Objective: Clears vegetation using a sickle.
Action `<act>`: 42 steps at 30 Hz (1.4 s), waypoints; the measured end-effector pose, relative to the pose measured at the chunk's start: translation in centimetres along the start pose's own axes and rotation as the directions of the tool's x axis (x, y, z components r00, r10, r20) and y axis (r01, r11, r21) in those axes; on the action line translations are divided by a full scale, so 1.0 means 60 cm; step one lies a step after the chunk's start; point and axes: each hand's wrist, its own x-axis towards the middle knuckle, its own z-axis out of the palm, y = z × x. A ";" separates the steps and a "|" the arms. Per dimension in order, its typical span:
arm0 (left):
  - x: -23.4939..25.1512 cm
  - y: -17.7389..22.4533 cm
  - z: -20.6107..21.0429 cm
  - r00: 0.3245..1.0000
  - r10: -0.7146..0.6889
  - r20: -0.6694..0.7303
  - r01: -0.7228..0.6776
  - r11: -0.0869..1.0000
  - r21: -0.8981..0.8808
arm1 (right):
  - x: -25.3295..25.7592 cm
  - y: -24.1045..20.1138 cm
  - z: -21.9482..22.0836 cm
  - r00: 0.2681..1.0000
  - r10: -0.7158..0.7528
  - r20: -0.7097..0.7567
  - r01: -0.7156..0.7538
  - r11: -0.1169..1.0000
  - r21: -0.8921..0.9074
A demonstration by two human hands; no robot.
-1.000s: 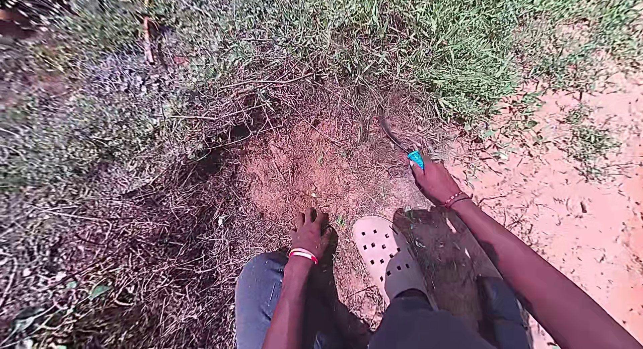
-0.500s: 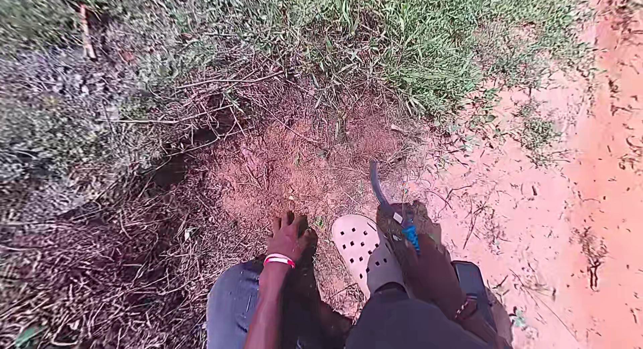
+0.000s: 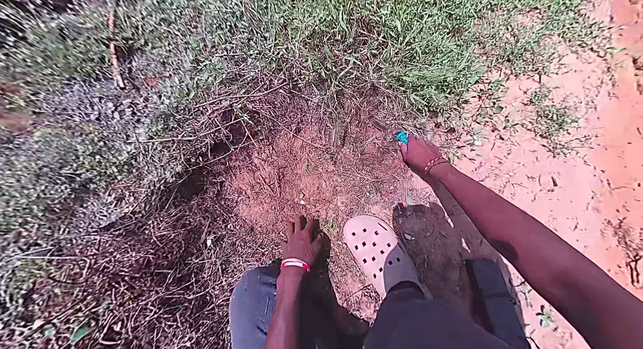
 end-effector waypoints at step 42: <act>-0.004 0.003 -0.007 1.000 0.019 0.018 -0.019 1.000 -0.001 | -0.265 0.059 0.103 0.994 0.058 0.090 -0.073 0.981 0.178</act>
